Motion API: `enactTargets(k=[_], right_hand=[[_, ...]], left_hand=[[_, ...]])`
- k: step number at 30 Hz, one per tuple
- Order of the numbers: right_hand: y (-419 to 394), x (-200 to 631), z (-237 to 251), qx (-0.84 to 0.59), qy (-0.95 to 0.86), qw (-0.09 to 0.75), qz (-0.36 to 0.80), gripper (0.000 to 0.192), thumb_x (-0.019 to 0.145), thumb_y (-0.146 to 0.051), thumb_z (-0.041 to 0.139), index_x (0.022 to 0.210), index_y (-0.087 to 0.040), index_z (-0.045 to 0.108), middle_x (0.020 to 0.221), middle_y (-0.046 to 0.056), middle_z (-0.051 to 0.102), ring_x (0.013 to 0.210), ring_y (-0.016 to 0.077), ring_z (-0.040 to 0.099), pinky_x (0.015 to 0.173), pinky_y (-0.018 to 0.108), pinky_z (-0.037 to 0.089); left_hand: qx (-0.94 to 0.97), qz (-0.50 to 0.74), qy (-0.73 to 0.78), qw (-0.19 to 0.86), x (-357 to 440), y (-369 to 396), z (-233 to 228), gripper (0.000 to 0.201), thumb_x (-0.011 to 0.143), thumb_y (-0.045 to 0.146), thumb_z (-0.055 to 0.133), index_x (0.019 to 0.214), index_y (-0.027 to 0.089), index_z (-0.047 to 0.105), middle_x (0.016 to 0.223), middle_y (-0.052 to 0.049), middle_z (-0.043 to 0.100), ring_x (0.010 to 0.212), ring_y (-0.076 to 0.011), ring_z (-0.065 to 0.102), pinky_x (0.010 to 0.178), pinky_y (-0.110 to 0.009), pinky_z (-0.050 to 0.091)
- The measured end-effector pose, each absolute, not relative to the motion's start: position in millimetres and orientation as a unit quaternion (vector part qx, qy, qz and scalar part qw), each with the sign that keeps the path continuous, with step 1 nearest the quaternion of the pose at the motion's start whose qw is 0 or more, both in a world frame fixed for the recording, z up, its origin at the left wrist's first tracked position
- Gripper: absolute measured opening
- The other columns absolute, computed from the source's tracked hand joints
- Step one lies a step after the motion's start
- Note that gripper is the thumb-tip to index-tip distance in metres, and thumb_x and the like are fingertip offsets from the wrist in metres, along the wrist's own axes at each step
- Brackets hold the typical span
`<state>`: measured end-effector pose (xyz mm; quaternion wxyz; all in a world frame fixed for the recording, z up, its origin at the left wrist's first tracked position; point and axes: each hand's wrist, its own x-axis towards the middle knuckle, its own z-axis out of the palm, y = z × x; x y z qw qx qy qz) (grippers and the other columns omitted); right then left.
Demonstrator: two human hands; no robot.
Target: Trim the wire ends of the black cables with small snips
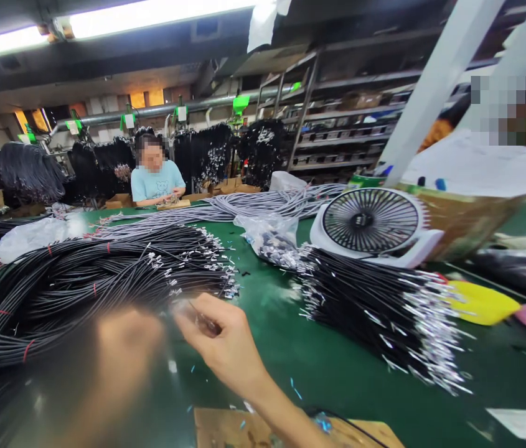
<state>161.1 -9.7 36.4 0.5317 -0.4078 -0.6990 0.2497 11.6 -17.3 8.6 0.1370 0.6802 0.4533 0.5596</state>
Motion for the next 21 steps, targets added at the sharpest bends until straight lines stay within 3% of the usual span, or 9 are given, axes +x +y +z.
enactTargets(k=[4,21], right_hand=[[-10.7,160.7,36.5,-0.401,-0.703,0.528,0.258,0.027,0.076,-0.033,0.055,0.054,-0.018,0.054,0.049,-0.003,0.04,0.045,0.0099,0.033,0.04,0.022,0.025],[-9.7,160.4,35.2,-0.413,-0.684,0.52,0.301,0.027,0.071,-0.029,0.053,0.048,-0.019,0.042,0.048,-0.005,0.031,0.043,0.0084,0.028,0.039,0.023,0.022]], left_hand=[[0.688,0.565,0.44,0.117,12.6,-17.8,9.1,0.019,0.077,0.022,0.059,0.06,0.017,0.066,0.051,0.001,0.06,0.043,-0.0096,0.052,0.042,-0.019,0.04],[0.702,0.562,0.428,0.09,12.4,-20.5,9.0,0.016,0.079,0.02,0.059,0.065,0.016,0.067,0.055,-0.001,0.064,0.046,-0.0105,0.056,0.044,-0.019,0.043]])
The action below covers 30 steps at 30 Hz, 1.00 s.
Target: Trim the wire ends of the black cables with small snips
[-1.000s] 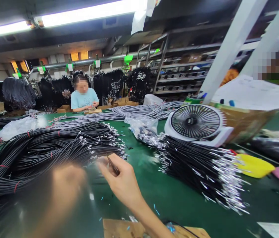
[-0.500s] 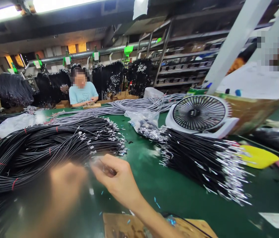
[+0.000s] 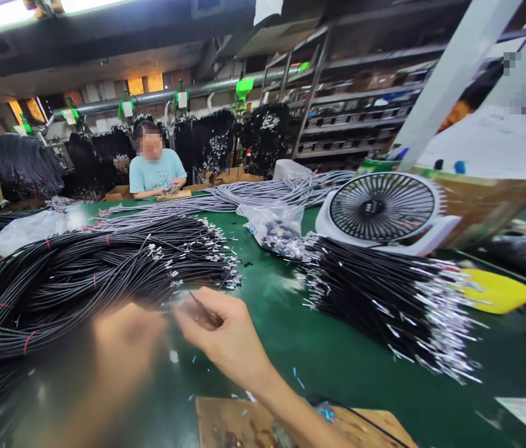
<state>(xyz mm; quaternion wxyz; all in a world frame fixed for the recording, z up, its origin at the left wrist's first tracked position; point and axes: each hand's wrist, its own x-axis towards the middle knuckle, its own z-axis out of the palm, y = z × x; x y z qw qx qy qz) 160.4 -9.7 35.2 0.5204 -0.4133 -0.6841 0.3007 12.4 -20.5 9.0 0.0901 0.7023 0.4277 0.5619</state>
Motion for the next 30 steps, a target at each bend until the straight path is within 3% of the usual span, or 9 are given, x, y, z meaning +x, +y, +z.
enactTargets(k=[15,30], right_hand=[[-7.1,161.0,32.4,-0.431,-0.669,0.507,0.33,0.025,0.066,-0.03,0.053,0.048,-0.02,0.04,0.049,-0.005,0.032,0.045,0.0089,0.03,0.041,0.022,0.026],[-9.0,158.1,27.8,-0.421,-0.674,0.508,0.331,0.025,0.071,-0.031,0.051,0.051,-0.016,0.054,0.048,-0.003,0.042,0.045,0.0096,0.035,0.04,0.022,0.031]], left_hand=[[0.72,0.579,0.382,0.006,12.7,-16.8,8.1,0.018,0.081,0.016,0.057,0.064,0.017,0.062,0.052,0.003,0.057,0.043,-0.0072,0.05,0.042,-0.017,0.041],[0.718,0.569,0.394,-0.081,15.6,-17.2,3.9,0.025,0.084,0.016,0.053,0.059,0.017,0.056,0.049,0.003,0.054,0.043,-0.0079,0.049,0.043,-0.018,0.039]])
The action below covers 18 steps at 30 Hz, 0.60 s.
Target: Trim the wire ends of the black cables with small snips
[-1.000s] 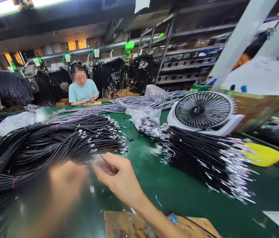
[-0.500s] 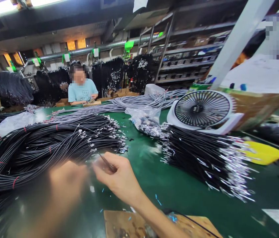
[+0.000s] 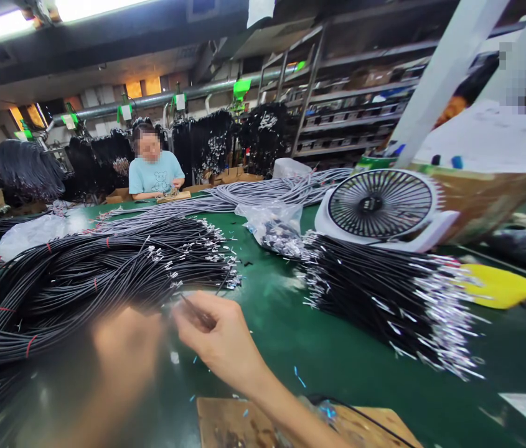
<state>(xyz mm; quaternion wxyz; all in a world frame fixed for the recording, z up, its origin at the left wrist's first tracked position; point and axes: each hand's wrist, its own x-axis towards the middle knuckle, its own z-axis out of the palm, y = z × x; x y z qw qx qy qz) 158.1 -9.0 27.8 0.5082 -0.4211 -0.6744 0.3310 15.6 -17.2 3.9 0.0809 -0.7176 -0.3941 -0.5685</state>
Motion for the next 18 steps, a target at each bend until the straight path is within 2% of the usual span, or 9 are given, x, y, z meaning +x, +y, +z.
enactTargets(k=[4,7,11,13,15,18], right_hand=[[-9,159,30,-0.431,-0.651,0.507,0.365,0.023,0.068,-0.032,0.053,0.05,-0.017,0.053,0.047,-0.003,0.042,0.046,0.0098,0.035,0.042,0.023,0.03],[-7,160,33,-0.429,-0.609,0.501,0.442,0.02,0.062,-0.033,0.056,0.05,-0.017,0.052,0.047,-0.003,0.042,0.047,0.0094,0.035,0.044,0.023,0.03],[-1,161,34,-0.41,-0.502,0.44,0.622,0.013,0.053,-0.028,0.055,0.051,-0.018,0.046,0.04,-0.009,0.035,0.038,0.0037,0.022,0.038,0.019,0.016],[1,161,33,-0.406,-0.466,0.408,0.672,0.012,0.052,-0.026,0.053,0.054,-0.018,0.044,0.039,-0.009,0.037,0.036,0.0018,0.015,0.038,0.019,0.009],[1,161,33,-0.406,-0.461,0.405,0.677,0.012,0.053,-0.026,0.053,0.055,-0.018,0.045,0.041,-0.009,0.038,0.036,0.0013,0.014,0.038,0.019,0.007],[-1,161,33,-0.407,-0.505,0.442,0.62,0.016,0.056,-0.029,0.056,0.055,-0.017,0.046,0.044,-0.009,0.033,0.038,0.0025,0.018,0.038,0.019,0.011]], left_hand=[[-0.724,-0.553,-0.402,0.093,16,-20,3,0.026,0.085,0.015,0.051,0.06,0.017,0.057,0.049,0.002,0.055,0.043,-0.0083,0.05,0.045,-0.018,0.04],[-0.725,-0.553,-0.398,0.099,17,-22,3,0.026,0.085,0.016,0.05,0.061,0.016,0.059,0.049,0.002,0.056,0.044,-0.0086,0.051,0.045,-0.019,0.041],[-0.717,-0.577,-0.386,0.056,17,-20,3,0.023,0.083,0.017,0.055,0.06,0.017,0.059,0.051,0.002,0.058,0.045,-0.009,0.053,0.046,-0.019,0.043],[-0.714,-0.589,-0.378,0.017,17,-17,3,0.019,0.081,0.018,0.058,0.062,0.018,0.06,0.053,0.002,0.06,0.045,-0.0088,0.053,0.044,-0.019,0.042],[-0.712,-0.595,-0.371,-0.008,16,-15,4,0.015,0.079,0.018,0.06,0.064,0.018,0.061,0.054,0.003,0.06,0.045,-0.0087,0.052,0.042,-0.018,0.041],[-0.703,-0.605,-0.373,-0.008,16,-14,6,0.013,0.077,0.015,0.061,0.064,0.018,0.061,0.054,0.003,0.06,0.045,-0.0084,0.052,0.042,-0.018,0.041]])
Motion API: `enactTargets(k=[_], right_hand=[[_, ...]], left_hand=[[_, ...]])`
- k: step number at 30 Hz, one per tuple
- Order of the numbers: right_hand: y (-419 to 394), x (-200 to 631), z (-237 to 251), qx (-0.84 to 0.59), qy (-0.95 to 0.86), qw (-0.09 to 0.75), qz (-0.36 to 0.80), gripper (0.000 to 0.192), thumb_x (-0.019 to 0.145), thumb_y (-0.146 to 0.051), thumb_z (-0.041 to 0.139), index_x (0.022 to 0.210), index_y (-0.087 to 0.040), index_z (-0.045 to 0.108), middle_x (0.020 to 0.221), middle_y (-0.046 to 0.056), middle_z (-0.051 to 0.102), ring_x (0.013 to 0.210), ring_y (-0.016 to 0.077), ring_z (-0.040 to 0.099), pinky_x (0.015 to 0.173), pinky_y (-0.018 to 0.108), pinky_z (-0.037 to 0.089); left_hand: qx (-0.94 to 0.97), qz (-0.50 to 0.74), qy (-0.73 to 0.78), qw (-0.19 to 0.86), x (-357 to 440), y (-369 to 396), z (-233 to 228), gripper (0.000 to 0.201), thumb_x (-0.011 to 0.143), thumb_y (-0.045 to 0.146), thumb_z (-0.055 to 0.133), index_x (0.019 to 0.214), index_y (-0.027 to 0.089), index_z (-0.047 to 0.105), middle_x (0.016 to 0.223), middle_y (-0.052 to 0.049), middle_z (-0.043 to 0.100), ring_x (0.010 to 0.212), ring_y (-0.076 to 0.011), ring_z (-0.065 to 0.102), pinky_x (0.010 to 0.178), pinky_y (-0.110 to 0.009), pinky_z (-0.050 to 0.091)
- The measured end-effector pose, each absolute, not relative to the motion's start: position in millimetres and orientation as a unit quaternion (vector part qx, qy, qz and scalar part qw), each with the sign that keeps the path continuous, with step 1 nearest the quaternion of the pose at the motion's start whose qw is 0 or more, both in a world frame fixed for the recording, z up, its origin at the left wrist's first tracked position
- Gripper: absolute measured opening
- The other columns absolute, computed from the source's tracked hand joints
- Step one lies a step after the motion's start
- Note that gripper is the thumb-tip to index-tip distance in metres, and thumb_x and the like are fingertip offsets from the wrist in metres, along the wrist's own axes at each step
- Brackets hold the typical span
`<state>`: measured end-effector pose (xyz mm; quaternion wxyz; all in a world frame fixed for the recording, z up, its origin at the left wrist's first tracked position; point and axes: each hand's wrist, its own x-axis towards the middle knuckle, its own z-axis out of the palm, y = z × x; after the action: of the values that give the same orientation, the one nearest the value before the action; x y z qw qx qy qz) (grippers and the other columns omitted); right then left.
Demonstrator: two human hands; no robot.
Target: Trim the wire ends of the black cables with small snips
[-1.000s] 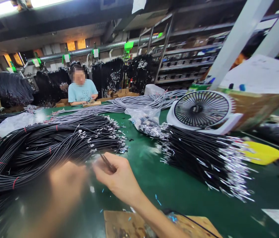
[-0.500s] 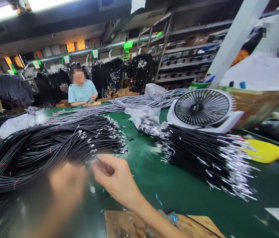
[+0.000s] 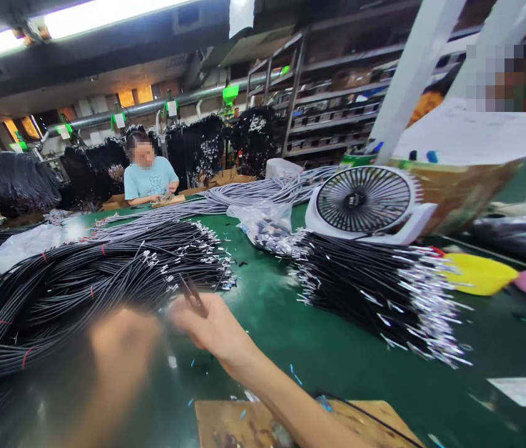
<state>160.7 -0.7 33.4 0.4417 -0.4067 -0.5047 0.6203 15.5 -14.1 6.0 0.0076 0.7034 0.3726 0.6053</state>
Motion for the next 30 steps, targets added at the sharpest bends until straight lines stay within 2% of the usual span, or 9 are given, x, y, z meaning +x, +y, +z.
enactTargets(k=[3,7,18,24,30], right_hand=[[-3,161,34,-0.405,-0.573,0.468,0.537,0.025,0.06,-0.036,0.058,0.051,-0.018,0.043,0.047,-0.008,0.032,0.043,0.0052,0.024,0.04,0.02,0.018],[-5,162,34,-0.399,-0.617,0.47,0.488,0.029,0.065,-0.037,0.055,0.05,-0.018,0.038,0.051,-0.005,0.033,0.05,0.008,0.028,0.046,0.022,0.024],[-5,160,30,-0.432,-0.649,0.471,0.412,0.023,0.067,-0.033,0.048,0.051,-0.017,0.044,0.052,-0.004,0.034,0.051,0.0094,0.029,0.046,0.023,0.024],[-6,159,26,-0.428,-0.653,0.476,0.406,0.022,0.069,-0.033,0.046,0.054,-0.018,0.043,0.053,-0.004,0.033,0.051,0.0095,0.029,0.046,0.023,0.025],[-10,158,23,-0.439,-0.667,0.479,0.364,0.026,0.071,-0.034,0.045,0.051,-0.018,0.04,0.052,-0.005,0.026,0.05,0.009,0.026,0.044,0.022,0.022]], left_hand=[[0.698,0.61,0.376,-0.021,16,-16,8,0.014,0.078,0.015,0.06,0.064,0.017,0.061,0.054,0.003,0.059,0.046,-0.0085,0.052,0.043,-0.018,0.042],[0.709,0.596,0.372,-0.061,16,-17,9,0.018,0.081,0.013,0.057,0.063,0.017,0.059,0.054,0.002,0.059,0.047,-0.0088,0.053,0.046,-0.019,0.044],[0.729,0.567,0.365,-0.114,15,-17,6,0.021,0.081,0.008,0.054,0.063,0.016,0.058,0.054,0.002,0.059,0.048,-0.0087,0.055,0.049,-0.018,0.043],[0.734,0.544,0.363,-0.181,16,-18,4,0.022,0.082,0.005,0.051,0.064,0.015,0.058,0.054,0.0,0.06,0.049,-0.009,0.054,0.051,-0.019,0.043],[0.73,0.503,0.386,-0.255,18,-20,4,0.028,0.08,0.002,0.046,0.061,0.018,0.058,0.045,0.0,0.051,0.042,-0.0118,0.048,0.043,-0.022,0.037]])
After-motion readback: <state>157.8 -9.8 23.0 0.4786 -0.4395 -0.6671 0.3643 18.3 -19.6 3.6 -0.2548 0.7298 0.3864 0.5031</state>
